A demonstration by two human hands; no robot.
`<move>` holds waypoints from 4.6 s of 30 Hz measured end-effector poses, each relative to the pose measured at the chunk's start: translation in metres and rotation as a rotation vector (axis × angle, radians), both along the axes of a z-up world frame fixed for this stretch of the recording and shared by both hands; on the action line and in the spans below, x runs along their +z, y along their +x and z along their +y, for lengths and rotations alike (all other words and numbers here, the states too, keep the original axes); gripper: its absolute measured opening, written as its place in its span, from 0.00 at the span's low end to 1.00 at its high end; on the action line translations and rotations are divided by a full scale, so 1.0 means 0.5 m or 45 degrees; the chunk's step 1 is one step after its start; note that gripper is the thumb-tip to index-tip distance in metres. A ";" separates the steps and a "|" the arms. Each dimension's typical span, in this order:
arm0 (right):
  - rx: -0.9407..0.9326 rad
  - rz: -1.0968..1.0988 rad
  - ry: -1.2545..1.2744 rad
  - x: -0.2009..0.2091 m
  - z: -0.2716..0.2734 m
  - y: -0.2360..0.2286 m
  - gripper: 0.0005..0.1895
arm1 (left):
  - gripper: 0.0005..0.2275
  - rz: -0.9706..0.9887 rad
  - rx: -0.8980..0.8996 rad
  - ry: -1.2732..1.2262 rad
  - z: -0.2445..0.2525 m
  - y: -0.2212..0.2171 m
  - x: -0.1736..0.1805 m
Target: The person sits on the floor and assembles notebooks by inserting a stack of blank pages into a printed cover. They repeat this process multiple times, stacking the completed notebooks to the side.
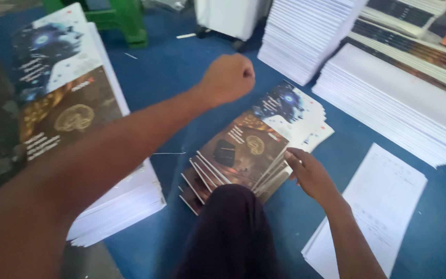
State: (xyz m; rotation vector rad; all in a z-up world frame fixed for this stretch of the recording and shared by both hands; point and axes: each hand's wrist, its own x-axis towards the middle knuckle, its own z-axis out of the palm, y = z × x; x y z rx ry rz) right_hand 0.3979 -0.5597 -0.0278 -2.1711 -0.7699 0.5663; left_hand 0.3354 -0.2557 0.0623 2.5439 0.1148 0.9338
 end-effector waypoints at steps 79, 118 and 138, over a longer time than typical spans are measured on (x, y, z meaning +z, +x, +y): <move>-1.312 0.615 0.021 -0.423 -0.672 0.113 0.22 | 0.28 1.136 -0.553 -0.906 -0.683 0.114 -0.601; -0.602 0.321 0.508 -0.309 -0.462 0.048 0.23 | 0.33 1.167 -0.598 -1.661 -0.710 0.125 -0.469; -0.933 0.169 -0.908 -0.355 -0.502 0.056 0.51 | 0.13 0.434 -0.067 -0.979 -0.619 0.192 -0.569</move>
